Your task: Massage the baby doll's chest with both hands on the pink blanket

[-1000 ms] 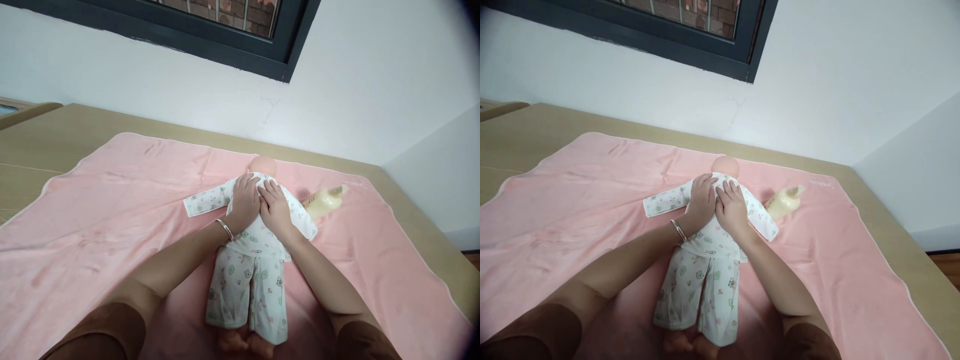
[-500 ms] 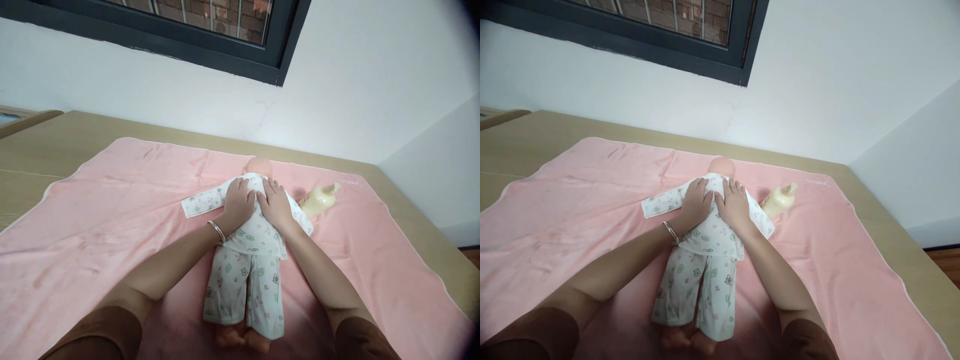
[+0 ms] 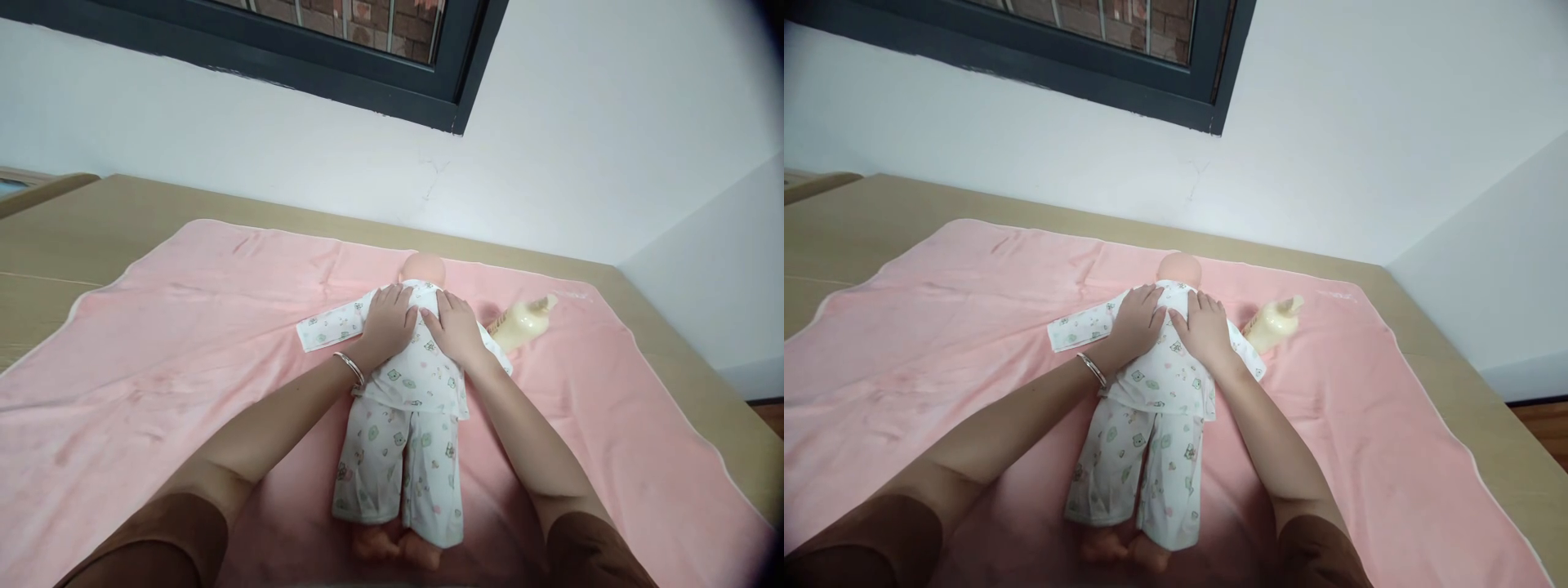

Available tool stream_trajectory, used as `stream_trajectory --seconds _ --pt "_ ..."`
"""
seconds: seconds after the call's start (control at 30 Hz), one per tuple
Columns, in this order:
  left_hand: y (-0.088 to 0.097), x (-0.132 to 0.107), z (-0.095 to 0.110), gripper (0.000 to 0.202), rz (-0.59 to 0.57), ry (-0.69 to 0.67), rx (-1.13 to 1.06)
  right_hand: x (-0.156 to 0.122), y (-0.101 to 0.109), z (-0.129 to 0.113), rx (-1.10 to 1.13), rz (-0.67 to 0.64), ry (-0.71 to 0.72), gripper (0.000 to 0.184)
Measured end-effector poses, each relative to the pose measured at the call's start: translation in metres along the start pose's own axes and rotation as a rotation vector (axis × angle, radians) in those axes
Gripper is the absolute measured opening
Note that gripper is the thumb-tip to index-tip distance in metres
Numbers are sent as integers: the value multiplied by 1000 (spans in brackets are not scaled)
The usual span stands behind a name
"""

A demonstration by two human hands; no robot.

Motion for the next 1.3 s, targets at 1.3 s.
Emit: stream_trajectory --seconds 1.3 --pt "7 -1 8 32 -34 -4 134 3 0 -5 156 81 132 59"
Point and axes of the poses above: each hand's wrist, its own x-axis towards the middle knuckle, its own y-axis out of the back of the hand, z = x × y, the point moved 6 cm from there along x, towards the middle knuckle, and after that the axes turned 5 degrees about z, right-handed, at the moved point
